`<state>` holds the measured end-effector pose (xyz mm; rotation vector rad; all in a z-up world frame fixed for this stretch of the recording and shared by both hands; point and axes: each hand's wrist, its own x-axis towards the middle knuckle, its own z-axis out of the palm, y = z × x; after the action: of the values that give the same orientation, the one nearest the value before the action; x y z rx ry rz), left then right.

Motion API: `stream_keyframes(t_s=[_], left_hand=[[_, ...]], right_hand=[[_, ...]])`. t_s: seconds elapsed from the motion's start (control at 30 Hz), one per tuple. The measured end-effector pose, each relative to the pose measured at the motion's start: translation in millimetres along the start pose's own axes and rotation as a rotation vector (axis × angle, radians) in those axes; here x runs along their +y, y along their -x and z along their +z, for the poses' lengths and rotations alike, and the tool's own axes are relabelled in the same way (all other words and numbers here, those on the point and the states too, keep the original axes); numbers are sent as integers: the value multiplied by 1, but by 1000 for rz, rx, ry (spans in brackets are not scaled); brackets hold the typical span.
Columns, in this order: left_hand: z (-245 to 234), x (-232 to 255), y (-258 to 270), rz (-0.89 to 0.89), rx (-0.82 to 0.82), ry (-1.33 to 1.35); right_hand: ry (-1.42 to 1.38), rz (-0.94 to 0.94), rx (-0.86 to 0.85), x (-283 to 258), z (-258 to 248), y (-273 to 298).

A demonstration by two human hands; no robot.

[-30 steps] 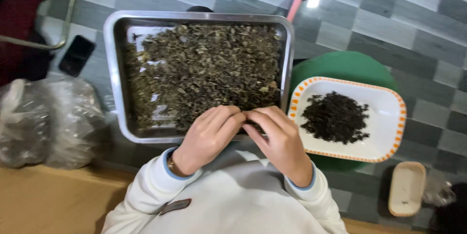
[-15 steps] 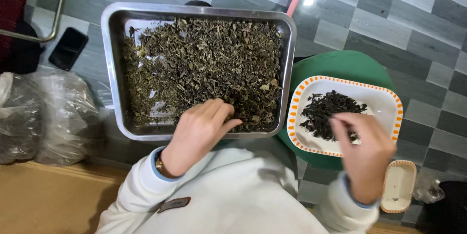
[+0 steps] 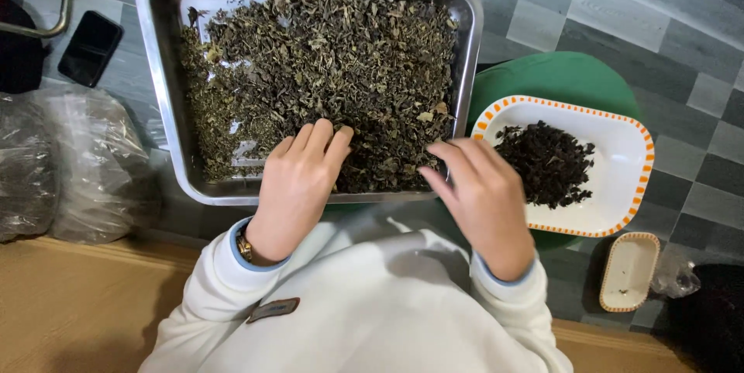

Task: Sorting dried tea leaves from a large metal tray into a smaller plastic bowl by hand.

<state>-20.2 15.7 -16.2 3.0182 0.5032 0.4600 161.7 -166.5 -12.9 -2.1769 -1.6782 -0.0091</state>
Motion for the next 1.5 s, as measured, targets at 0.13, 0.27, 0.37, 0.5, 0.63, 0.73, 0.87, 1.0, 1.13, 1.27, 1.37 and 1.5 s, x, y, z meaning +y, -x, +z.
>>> stream_keyframes(t_s=[0.13, 0.27, 0.37, 0.5, 0.63, 0.73, 0.87, 1.0, 1.13, 1.27, 1.37, 1.5], left_hand=[[20, 12, 6, -50, -44, 190], [8, 24, -10, -5, 29, 135], [11, 27, -14, -4, 66, 65], [9, 27, -16, -14, 76, 56], [11, 27, -15, -11, 83, 97], [15, 27, -15, -7, 97, 95], [19, 30, -14, -39, 86, 110], [19, 30, -17, -57, 100, 173], [22, 30, -15, -62, 108, 215], [21, 30, -16, -72, 105, 258], [21, 30, -15, -71, 101, 287], [18, 27, -12, -72, 86, 272]], right_hand=[[21, 16, -116, -27, -14, -28], [64, -18, -69, -26, 1, -27], [69, -19, -57, -25, 4, -28], [53, -1, -49, -27, 3, -27], [-5, -11, 1, -31, -2, -32], [-26, -21, 34, -32, 2, -33], [-20, -33, 68, -33, 10, -36], [-41, -34, 104, -37, 9, -40], [-60, -35, 115, -35, 11, -38], [-60, -35, 124, -34, 13, -38], [-58, -40, 132, -33, 14, -37], [-47, -50, 123, -34, 12, -36]])
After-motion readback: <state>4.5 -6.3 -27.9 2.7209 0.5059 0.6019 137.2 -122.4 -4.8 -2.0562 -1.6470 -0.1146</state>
